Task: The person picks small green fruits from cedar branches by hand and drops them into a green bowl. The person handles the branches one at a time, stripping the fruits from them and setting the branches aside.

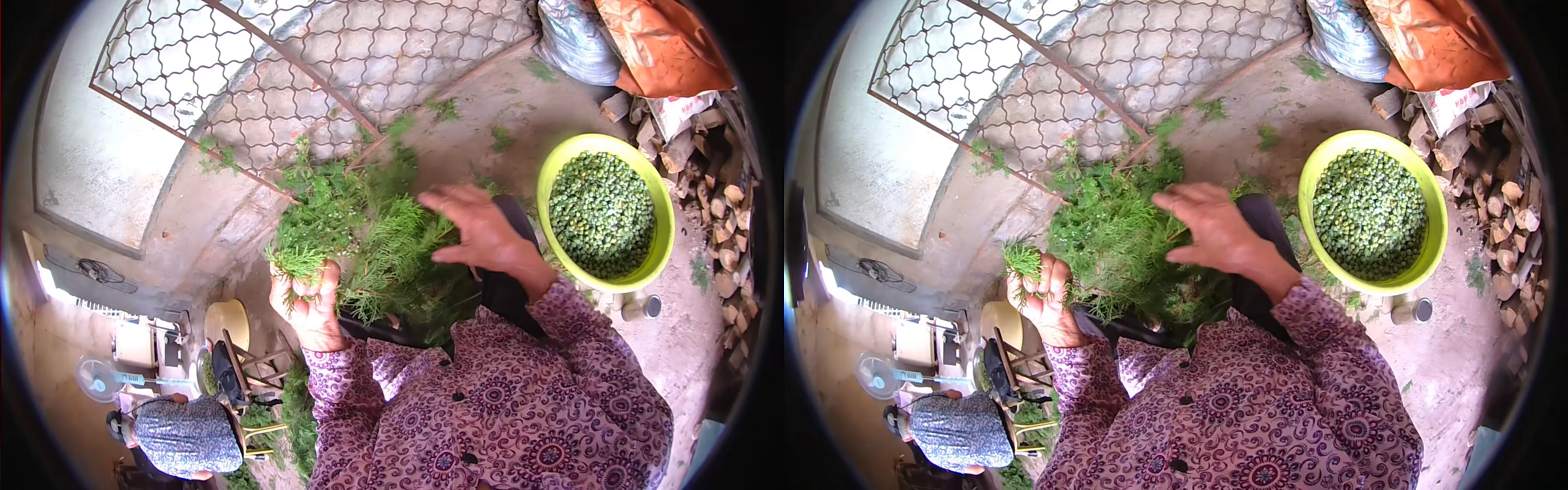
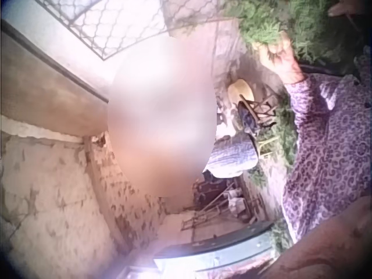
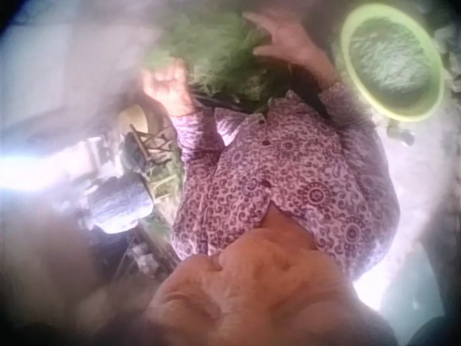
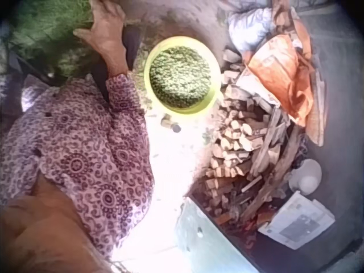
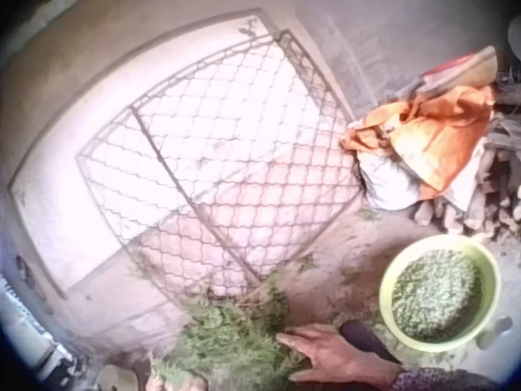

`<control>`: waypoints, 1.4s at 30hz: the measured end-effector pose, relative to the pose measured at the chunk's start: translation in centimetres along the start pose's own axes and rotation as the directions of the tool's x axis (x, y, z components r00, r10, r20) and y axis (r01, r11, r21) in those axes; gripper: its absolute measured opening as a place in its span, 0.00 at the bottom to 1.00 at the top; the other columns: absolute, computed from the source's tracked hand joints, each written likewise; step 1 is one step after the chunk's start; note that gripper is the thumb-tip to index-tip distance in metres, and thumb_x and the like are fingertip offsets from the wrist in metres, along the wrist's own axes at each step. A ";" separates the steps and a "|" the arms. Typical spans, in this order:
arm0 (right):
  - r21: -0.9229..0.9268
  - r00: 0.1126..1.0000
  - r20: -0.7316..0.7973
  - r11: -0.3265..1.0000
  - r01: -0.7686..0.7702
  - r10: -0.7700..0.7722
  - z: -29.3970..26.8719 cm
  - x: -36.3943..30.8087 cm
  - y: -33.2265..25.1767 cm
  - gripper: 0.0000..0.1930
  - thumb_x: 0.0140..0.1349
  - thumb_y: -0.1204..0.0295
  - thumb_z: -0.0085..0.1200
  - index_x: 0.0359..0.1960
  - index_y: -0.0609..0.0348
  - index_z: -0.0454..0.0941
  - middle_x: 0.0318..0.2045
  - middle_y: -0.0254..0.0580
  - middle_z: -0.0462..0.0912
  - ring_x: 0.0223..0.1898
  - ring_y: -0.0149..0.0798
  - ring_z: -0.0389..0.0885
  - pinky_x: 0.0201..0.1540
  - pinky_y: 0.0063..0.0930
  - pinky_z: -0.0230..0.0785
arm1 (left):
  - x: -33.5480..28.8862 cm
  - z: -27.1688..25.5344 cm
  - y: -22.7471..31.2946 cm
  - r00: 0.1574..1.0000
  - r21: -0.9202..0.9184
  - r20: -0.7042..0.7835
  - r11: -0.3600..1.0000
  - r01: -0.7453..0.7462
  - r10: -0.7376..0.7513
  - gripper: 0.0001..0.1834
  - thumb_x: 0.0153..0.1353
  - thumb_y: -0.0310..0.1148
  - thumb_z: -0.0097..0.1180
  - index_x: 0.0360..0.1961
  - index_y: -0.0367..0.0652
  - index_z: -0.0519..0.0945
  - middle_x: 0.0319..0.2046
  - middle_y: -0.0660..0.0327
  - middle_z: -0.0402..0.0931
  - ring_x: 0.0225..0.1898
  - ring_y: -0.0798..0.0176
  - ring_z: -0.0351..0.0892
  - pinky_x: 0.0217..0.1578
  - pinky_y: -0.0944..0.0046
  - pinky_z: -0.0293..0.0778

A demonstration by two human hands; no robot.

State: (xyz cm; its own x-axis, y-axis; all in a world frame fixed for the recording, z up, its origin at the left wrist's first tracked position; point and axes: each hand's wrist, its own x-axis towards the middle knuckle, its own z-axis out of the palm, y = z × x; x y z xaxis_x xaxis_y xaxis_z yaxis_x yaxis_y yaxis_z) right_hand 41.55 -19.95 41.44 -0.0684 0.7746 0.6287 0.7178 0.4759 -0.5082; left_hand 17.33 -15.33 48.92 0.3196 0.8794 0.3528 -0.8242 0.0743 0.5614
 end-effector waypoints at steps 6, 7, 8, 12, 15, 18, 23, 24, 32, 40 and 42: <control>0.482 0.998 0.043 0.876 0.026 -0.053 6.3 -1.4 0.8 0.23 0.48 0.67 0.58 0.09 0.65 0.56 0.21 0.47 0.76 0.17 0.42 0.73 0.20 0.33 0.61 | -0.7 0.3 2.7 0.999 0.311 0.047 0.950 -0.022 0.008 0.02 0.54 0.27 0.53 0.27 0.44 0.72 0.20 0.64 0.72 0.21 0.65 0.71 0.24 0.59 0.70; 0.485 0.998 0.041 0.874 0.028 -0.055 6.4 -1.7 1.0 0.23 0.48 0.67 0.58 0.09 0.65 0.56 0.21 0.47 0.76 0.17 0.42 0.73 0.20 0.33 0.61 | -0.4 0.0 2.9 0.995 0.527 0.074 0.845 -0.090 0.060 0.07 0.53 0.28 0.55 0.34 0.40 0.76 0.31 0.58 0.76 0.30 0.62 0.76 0.33 0.58 0.73; 0.437 0.984 0.172 0.892 -0.118 0.046 6.0 -1.4 0.7 0.21 0.49 0.66 0.58 0.11 0.65 0.61 0.21 0.43 0.76 0.17 0.39 0.73 0.21 0.31 0.61 | -0.1 -0.1 2.9 0.980 0.772 0.073 0.612 -0.171 0.183 0.11 0.54 0.30 0.56 0.38 0.40 0.76 0.35 0.57 0.76 0.34 0.62 0.76 0.37 0.59 0.72; 0.809 0.931 0.210 0.482 -0.337 0.298 7.8 -1.3 0.8 0.13 0.50 0.63 0.59 0.22 0.62 0.74 0.20 0.32 0.75 0.19 0.28 0.72 0.21 0.27 0.62 | -0.4 -1.6 2.9 0.946 0.936 0.096 0.295 -0.191 0.310 0.19 0.56 0.36 0.54 0.47 0.38 0.73 0.43 0.56 0.74 0.41 0.64 0.73 0.44 0.64 0.67; 0.739 0.742 0.517 0.215 -0.638 0.426 6.9 -0.2 1.0 0.13 0.51 0.63 0.58 0.33 0.58 0.77 0.24 0.30 0.76 0.25 0.26 0.72 0.22 0.24 0.63 | -1.8 -3.7 1.5 0.975 0.933 -0.073 0.359 -0.008 0.210 0.20 0.56 0.41 0.54 0.47 0.41 0.73 0.45 0.59 0.73 0.42 0.66 0.72 0.43 0.63 0.67; 0.774 0.742 0.595 0.027 -0.632 0.307 7.1 0.8 -0.4 0.17 0.52 0.65 0.58 0.42 0.57 0.73 0.28 0.31 0.75 0.25 0.24 0.71 0.21 0.19 0.62 | -3.8 -6.7 -1.3 0.955 0.782 -0.271 0.606 0.144 0.124 0.13 0.55 0.31 0.55 0.42 0.42 0.75 0.40 0.62 0.74 0.41 0.68 0.72 0.43 0.64 0.68; 0.564 0.565 0.825 -0.083 -0.822 0.007 10.9 0.6 -1.8 0.25 0.52 0.65 0.56 0.52 0.56 0.65 0.32 0.30 0.74 0.23 0.23 0.68 0.19 0.16 0.61 | -6.9 -12.7 -2.3 0.838 0.155 -0.433 0.888 0.433 -0.333 0.16 0.58 0.31 0.50 0.48 0.41 0.69 0.38 0.65 0.74 0.42 0.67 0.73 0.38 0.68 0.71; 0.544 0.544 0.839 -0.116 -0.831 0.033 11.0 0.6 -2.8 0.24 0.54 0.67 0.54 0.53 0.57 0.64 0.33 0.30 0.74 0.20 0.22 0.68 0.18 0.14 0.59 | -7.0 -11.7 -2.5 0.833 0.145 -0.440 0.889 0.434 -0.335 0.16 0.58 0.31 0.50 0.48 0.41 0.69 0.38 0.65 0.74 0.42 0.67 0.73 0.38 0.68 0.71; 0.603 0.615 0.776 -0.118 -0.789 -0.141 18.1 -2.0 -0.1 0.18 0.61 0.66 0.44 0.49 0.64 0.68 0.42 0.40 0.76 0.39 0.30 0.75 0.44 0.26 0.68 | -5.5 -13.4 -0.6 0.846 0.322 -0.523 0.894 0.311 -0.105 0.08 0.55 0.31 0.53 0.35 0.42 0.72 0.33 0.65 0.75 0.33 0.69 0.74 0.33 0.68 0.72; 0.505 0.600 0.790 -0.423 -0.752 -0.124 18.5 -3.2 -0.7 0.17 0.61 0.64 0.43 0.46 0.64 0.71 0.36 0.39 0.78 0.33 0.31 0.77 0.35 0.26 0.73 | -6.5 -14.8 -1.2 0.811 0.345 -0.582 0.923 0.170 0.068 0.07 0.50 0.25 0.59 0.31 0.45 0.74 0.29 0.68 0.75 0.30 0.72 0.72 0.31 0.69 0.72; 0.433 0.560 0.798 -0.433 -0.790 -0.224 19.8 -3.2 0.1 0.18 0.61 0.61 0.44 0.43 0.64 0.71 0.32 0.40 0.78 0.29 0.34 0.78 0.30 0.30 0.74 | -6.9 -14.0 -2.3 0.791 0.261 -0.610 0.953 0.153 0.040 0.19 0.48 0.23 0.60 0.42 0.46 0.73 0.36 0.63 0.75 0.36 0.66 0.74 0.38 0.63 0.72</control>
State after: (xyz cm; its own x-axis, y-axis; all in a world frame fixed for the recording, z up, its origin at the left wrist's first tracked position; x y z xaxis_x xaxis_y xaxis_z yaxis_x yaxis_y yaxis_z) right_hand 28.11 -14.17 27.74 -0.7517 0.6595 -0.0035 -0.5570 -0.6377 -0.5320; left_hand 10.50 -14.95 34.67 -0.0653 0.9857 -0.1552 -0.6149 0.0828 0.7842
